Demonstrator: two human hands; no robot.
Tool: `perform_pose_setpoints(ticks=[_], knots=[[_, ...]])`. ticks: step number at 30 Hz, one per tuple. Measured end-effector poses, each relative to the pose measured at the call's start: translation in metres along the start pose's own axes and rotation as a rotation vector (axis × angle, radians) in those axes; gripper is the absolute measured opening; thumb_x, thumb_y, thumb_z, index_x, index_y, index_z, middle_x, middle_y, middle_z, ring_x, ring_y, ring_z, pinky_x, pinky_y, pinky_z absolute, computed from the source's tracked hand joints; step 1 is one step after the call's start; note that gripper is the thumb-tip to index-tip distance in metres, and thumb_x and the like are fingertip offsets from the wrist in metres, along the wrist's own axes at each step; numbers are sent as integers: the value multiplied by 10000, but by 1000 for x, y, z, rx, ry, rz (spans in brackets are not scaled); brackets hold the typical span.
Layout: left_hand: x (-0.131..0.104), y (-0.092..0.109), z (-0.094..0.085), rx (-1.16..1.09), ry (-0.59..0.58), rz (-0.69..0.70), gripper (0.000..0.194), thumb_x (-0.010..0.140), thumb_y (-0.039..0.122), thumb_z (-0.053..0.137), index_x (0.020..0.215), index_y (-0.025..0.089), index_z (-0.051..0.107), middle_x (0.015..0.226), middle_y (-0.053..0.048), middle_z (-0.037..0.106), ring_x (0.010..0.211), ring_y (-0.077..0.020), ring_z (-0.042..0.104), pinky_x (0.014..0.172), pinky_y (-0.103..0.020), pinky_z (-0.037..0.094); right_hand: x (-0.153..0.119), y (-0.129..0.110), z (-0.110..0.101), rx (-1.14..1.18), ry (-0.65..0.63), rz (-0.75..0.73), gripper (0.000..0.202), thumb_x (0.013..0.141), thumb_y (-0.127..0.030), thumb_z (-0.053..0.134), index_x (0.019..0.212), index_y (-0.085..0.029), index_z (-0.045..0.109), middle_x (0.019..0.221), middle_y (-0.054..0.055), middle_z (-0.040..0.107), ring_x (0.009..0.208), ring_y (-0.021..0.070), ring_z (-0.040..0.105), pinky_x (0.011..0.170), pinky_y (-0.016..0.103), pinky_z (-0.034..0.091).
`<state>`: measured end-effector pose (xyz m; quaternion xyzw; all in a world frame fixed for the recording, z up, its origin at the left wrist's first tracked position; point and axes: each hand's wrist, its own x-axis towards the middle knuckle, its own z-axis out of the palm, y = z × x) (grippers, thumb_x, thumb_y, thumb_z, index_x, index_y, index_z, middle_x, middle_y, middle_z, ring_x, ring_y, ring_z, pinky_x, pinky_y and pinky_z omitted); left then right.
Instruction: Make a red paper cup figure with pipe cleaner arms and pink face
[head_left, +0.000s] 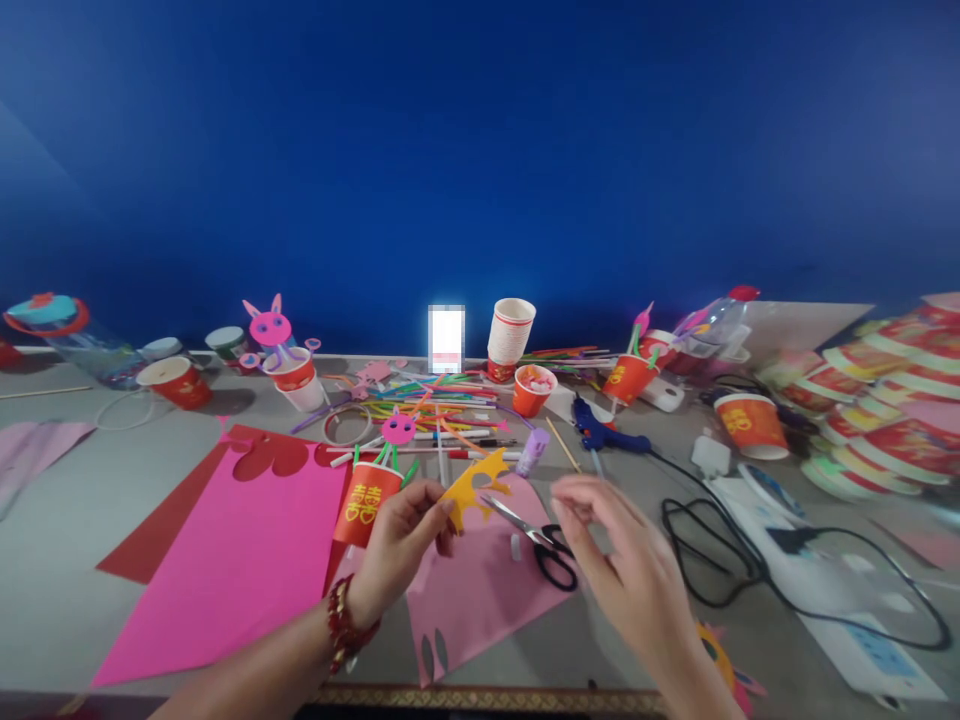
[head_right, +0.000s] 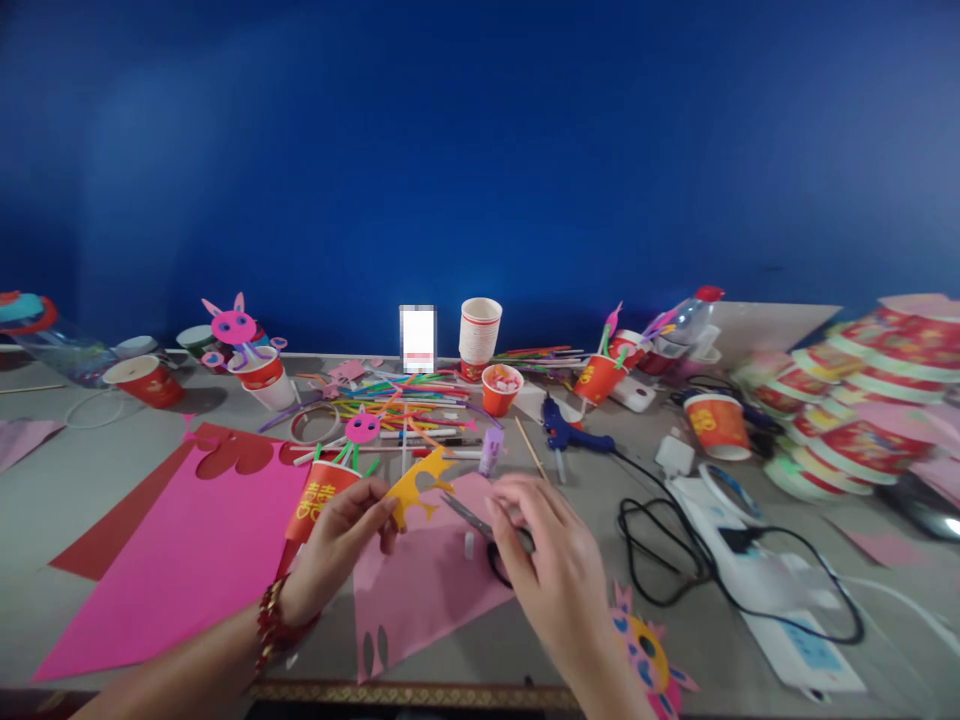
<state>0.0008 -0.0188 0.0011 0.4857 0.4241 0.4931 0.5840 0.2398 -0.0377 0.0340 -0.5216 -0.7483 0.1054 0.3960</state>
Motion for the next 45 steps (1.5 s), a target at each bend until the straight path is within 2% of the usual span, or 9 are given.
perform_pose_setpoints(ticks=[3, 6, 13, 16, 19, 24, 26, 31, 45], knots=[[0, -2, 2, -55, -18, -30, 344, 856, 460, 690, 762, 153, 566, 628, 7, 654, 465, -77, 566, 487, -198, 445, -26, 23, 1, -256, -181, 16, 122, 966, -306, 511, 927, -240, 607, 858, 68, 697, 769, 261, 683, 656, 348, 512], [0, -4, 5, -104, -32, -52, 347, 846, 457, 700, 755, 151, 564, 633, 5, 659, 467, -76, 573, 486, -194, 449, -44, 39, 11, -383, -258, -27, 151, 958, -304, 499, 994, -232, 627, 935, 89, 710, 841, 279, 700, 704, 365, 534], [-2, -8, 9, -130, -12, -52, 357, 834, 464, 711, 745, 155, 556, 582, 15, 647, 445, -73, 564, 463, -178, 432, -44, 51, 10, -329, -348, 106, 154, 931, -299, 497, 916, -222, 629, 862, 81, 736, 746, 274, 725, 627, 344, 527], [-2, -9, 8, -147, 9, -32, 354, 836, 464, 710, 748, 156, 557, 595, 17, 649, 453, -73, 566, 468, -182, 439, -45, 53, 5, -73, -379, 298, 184, 921, -391, 545, 948, -228, 624, 769, 56, 728, 640, 239, 701, 579, 312, 512], [-1, -7, 7, -191, 32, -15, 361, 819, 468, 729, 753, 162, 549, 627, 13, 663, 457, -77, 573, 479, -195, 456, -48, 46, 6, 407, -421, 500, 303, 909, -507, 577, 975, -213, 607, 685, 29, 679, 558, 190, 648, 522, 273, 508], [1, -1, 7, -245, 69, 29, 346, 827, 447, 732, 753, 162, 551, 634, 20, 665, 470, -74, 581, 495, -195, 468, -58, 23, 17, 934, -188, 670, 435, 809, -582, 709, 970, -193, 597, 707, 2, 611, 486, 110, 535, 448, 220, 445], [1, 2, 6, -249, 86, 45, 339, 839, 435, 724, 741, 161, 550, 632, 23, 660, 479, -72, 580, 503, -194, 469, -61, 15, 21, 992, -211, 701, 475, 766, -617, 733, 923, -193, 589, 725, 0, 597, 419, 65, 428, 378, 192, 346], [0, 6, 6, -265, 106, 63, 325, 841, 433, 723, 771, 168, 548, 658, 14, 684, 485, -76, 587, 502, -194, 468, -60, -6, 33, 826, -513, 608, 552, 731, -705, 698, 722, -183, 518, 559, -36, 506, 471, 85, 435, 464, 209, 351], [-7, 0, 18, -246, 6, 55, 316, 866, 421, 702, 762, 160, 557, 668, 3, 676, 486, -79, 598, 494, -197, 483, -32, -18, 58, 885, -541, 516, 560, 743, -718, 679, 734, -207, 450, 598, -62, 446, 502, 81, 393, 476, 209, 296]])
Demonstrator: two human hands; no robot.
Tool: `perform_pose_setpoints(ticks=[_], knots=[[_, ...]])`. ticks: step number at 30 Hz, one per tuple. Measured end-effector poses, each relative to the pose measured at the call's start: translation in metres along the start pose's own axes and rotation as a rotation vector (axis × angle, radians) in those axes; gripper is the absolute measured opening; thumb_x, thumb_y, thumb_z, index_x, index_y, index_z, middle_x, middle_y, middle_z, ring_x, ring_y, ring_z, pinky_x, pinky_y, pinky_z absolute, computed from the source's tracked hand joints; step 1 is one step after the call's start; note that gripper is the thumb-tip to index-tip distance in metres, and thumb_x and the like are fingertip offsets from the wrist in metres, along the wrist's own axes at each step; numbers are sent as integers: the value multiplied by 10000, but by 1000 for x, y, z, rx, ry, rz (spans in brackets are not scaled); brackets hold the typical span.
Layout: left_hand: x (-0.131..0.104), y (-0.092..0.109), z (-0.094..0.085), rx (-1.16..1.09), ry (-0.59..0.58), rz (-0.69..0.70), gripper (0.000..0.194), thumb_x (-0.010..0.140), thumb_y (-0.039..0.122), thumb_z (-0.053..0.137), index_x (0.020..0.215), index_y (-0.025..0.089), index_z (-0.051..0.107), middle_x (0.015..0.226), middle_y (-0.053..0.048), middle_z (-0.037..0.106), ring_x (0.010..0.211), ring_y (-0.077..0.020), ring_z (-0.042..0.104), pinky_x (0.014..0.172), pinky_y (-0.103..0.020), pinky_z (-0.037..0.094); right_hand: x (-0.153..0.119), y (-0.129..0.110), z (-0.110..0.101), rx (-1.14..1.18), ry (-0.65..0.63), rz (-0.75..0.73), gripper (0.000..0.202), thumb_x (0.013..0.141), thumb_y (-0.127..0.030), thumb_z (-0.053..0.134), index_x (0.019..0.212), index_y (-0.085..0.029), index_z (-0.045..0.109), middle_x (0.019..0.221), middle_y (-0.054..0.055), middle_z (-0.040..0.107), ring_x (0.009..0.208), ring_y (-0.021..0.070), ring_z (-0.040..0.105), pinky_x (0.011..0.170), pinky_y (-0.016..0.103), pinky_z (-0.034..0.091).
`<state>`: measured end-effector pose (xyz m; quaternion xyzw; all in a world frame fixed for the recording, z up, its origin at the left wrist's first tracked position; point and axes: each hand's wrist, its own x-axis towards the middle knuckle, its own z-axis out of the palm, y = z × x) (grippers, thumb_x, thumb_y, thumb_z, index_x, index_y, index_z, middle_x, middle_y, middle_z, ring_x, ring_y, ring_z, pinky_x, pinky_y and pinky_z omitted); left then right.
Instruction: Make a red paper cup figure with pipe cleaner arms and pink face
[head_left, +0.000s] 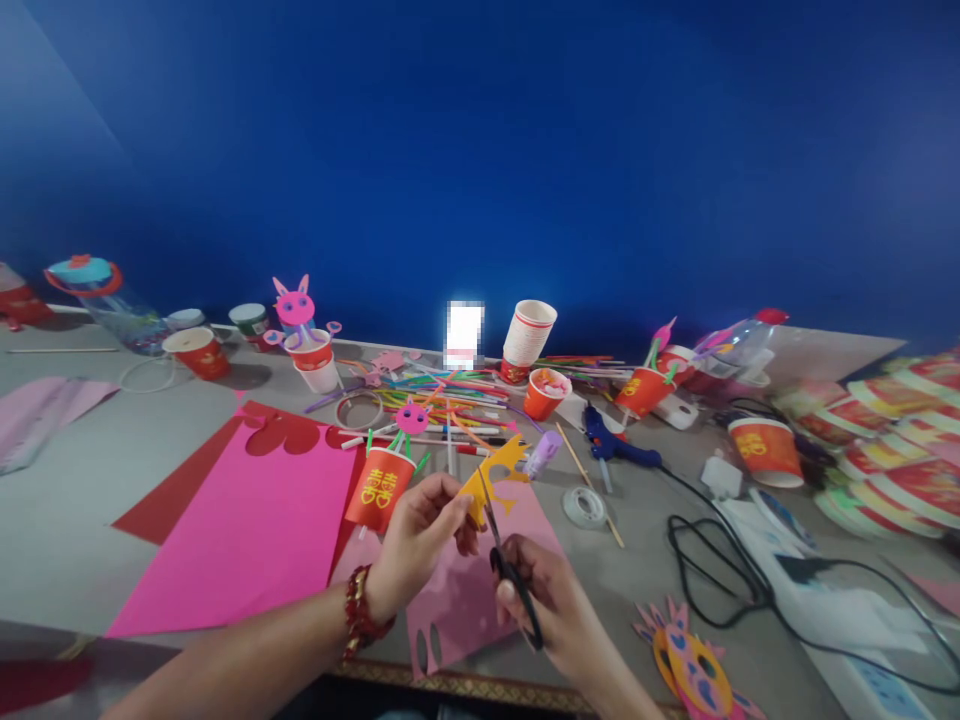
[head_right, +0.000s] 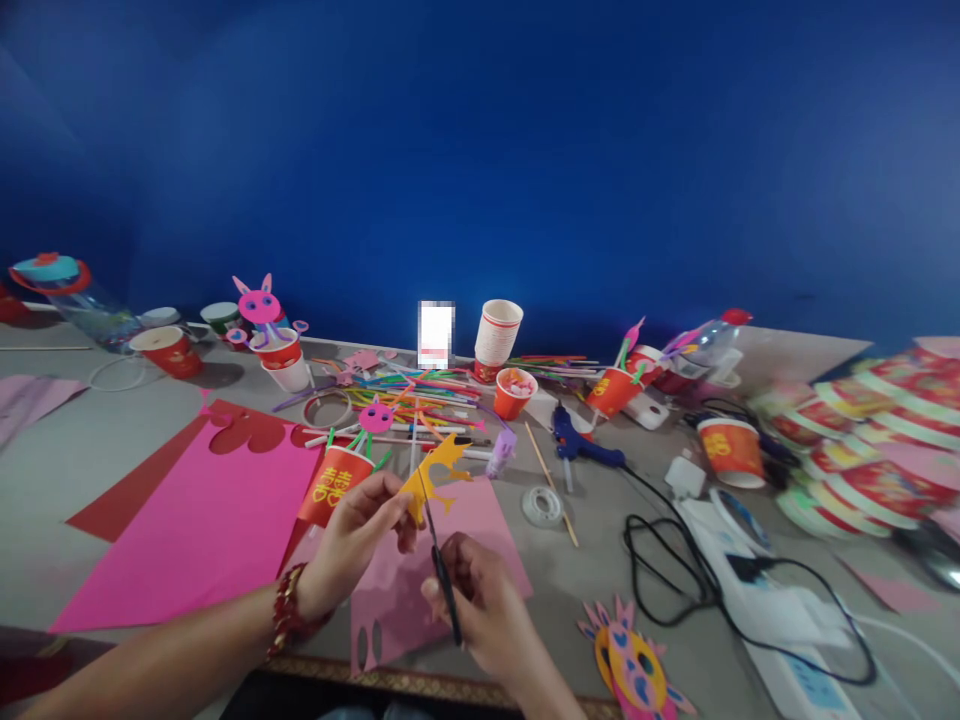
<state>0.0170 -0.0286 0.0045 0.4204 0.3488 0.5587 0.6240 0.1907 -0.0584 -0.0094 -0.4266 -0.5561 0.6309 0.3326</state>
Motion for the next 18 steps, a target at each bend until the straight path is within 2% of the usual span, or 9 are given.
perform_pose_setpoints(ticks=[6, 14, 18], knots=[[0, 0, 0, 14, -21, -40, 336, 866, 445, 694, 759, 160, 552, 649, -5, 683, 478, -76, 586, 493, -191, 475, 4, -5, -1, -45, 19, 8, 576, 728, -737, 673, 741, -202, 462, 604, -59, 438, 518, 89, 392, 489, 215, 302], [2, 2, -1, 15, -4, -94, 381, 815, 484, 730, 723, 158, 555, 603, 2, 657, 443, -83, 564, 464, -202, 456, 4, 10, -8, -158, 34, -47, 480, 785, -637, 669, 723, -218, 443, 603, -58, 424, 535, 103, 385, 481, 211, 310], [3, 4, -3, 20, -17, -106, 396, 800, 502, 736, 709, 154, 572, 586, -3, 652, 443, -89, 566, 462, -204, 461, 4, 8, -8, -206, 52, -19, 503, 774, -656, 654, 685, -227, 407, 582, -63, 409, 509, 99, 371, 474, 218, 300]])
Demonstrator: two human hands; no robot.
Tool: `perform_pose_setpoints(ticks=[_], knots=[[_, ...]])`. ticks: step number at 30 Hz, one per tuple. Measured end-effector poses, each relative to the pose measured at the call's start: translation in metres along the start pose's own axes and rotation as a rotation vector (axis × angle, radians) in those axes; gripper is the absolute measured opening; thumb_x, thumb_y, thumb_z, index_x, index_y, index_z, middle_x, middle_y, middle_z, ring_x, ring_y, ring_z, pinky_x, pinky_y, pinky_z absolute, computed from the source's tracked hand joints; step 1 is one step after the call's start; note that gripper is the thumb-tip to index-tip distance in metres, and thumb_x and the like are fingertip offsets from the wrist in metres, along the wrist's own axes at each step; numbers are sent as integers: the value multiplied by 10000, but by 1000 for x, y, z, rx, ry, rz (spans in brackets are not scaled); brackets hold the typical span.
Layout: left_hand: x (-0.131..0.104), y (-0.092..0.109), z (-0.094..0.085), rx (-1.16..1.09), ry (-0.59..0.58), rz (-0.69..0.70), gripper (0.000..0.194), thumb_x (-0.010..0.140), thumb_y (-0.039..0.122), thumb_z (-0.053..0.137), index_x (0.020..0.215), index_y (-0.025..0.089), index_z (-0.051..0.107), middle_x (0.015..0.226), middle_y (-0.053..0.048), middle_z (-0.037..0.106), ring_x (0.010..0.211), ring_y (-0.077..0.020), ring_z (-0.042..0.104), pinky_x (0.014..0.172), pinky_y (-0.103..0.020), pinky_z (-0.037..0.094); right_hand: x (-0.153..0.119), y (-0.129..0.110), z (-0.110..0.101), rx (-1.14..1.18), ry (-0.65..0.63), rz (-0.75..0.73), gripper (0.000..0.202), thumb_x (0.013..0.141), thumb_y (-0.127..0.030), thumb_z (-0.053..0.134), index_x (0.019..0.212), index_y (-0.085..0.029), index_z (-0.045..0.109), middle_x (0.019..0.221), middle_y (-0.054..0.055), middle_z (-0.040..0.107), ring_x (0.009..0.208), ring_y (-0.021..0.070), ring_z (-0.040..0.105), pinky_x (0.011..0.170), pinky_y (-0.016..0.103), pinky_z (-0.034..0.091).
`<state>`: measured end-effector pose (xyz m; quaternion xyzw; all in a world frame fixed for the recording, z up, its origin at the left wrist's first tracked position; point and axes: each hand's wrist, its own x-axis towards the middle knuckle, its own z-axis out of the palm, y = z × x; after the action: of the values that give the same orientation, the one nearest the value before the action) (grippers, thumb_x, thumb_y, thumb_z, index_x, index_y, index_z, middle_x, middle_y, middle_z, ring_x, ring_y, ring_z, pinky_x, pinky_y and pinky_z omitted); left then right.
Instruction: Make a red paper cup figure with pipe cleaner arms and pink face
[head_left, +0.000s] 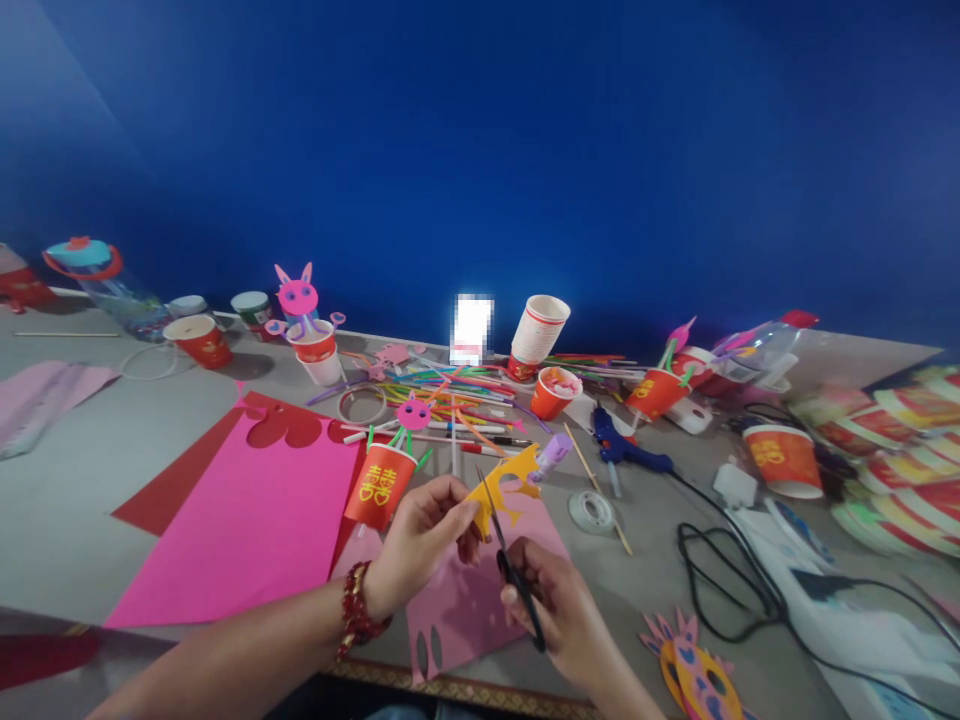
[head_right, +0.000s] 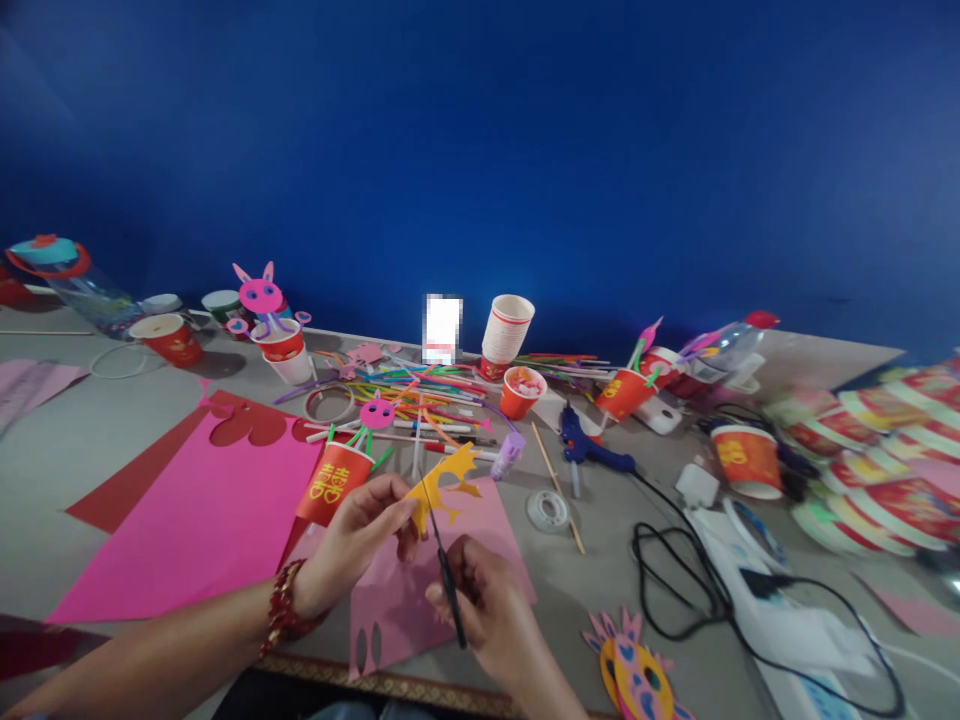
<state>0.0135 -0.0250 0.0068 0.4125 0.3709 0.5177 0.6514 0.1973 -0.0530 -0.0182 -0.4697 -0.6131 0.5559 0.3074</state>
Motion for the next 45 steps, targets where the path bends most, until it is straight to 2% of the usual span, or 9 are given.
perform_pose_setpoints(ticks=[7, 12, 21, 28, 33, 38, 41, 45], knots=[[0, 0, 0, -6, -15, -19, 405, 793, 510, 742, 706, 150, 576, 600, -8, 657, 445, -84, 569, 455, -192, 459, -1, -6, -2, 9, 15, 32, 548, 714, -691, 681, 655, -225, 400, 565, -69, 384, 484, 93, 359, 462, 222, 292], [0, -2, -1, -4, -39, -26, 410, 800, 511, 733, 706, 148, 569, 579, 1, 634, 444, -82, 564, 454, -187, 452, -4, -8, -3, -59, 20, 12, 517, 762, -646, 657, 641, -229, 378, 535, -62, 398, 488, 100, 347, 473, 233, 283], [1, -7, -8, 32, -97, -16, 396, 817, 502, 718, 724, 150, 562, 579, 3, 626, 428, -76, 549, 442, -181, 436, -9, 10, -10, -172, 3, -35, 425, 857, -566, 591, 676, -221, 422, 557, -36, 476, 518, 123, 427, 500, 247, 313], [1, -6, -4, -49, -97, -66, 393, 787, 504, 746, 728, 159, 566, 585, 7, 630, 438, -81, 541, 449, -191, 433, -10, 16, -8, -127, 26, -22, 411, 833, -534, 641, 684, -220, 421, 574, -36, 465, 521, 123, 423, 482, 241, 333], [-4, -9, -1, -39, -149, -97, 366, 837, 490, 703, 754, 147, 607, 666, -36, 683, 481, -88, 557, 505, -212, 455, -9, 20, -6, -112, 27, -30, 440, 807, -589, 638, 694, -224, 420, 591, -39, 445, 525, 122, 416, 478, 235, 338], [-5, -11, -1, 6, -138, -77, 394, 841, 505, 691, 695, 152, 598, 585, -5, 624, 455, -81, 525, 483, -202, 434, -10, 17, -4, -97, 20, 31, 484, 796, -624, 640, 682, -227, 386, 585, -50, 418, 518, 111, 388, 487, 230, 329], [-3, -11, -2, 52, -149, -86, 412, 827, 522, 697, 677, 153, 590, 559, 4, 601, 422, -70, 497, 450, -192, 417, -9, 10, -3, -66, 8, 16, 531, 754, -676, 655, 675, -225, 385, 586, -61, 390, 506, 96, 347, 476, 220, 302], [-2, -8, -2, 99, -149, -74, 438, 814, 551, 696, 671, 151, 589, 547, 8, 588, 410, -61, 487, 440, -180, 416, -6, 0, -4, -19, -8, -22, 539, 743, -700, 646, 671, -221, 408, 579, -52, 416, 505, 101, 374, 472, 220, 315]])
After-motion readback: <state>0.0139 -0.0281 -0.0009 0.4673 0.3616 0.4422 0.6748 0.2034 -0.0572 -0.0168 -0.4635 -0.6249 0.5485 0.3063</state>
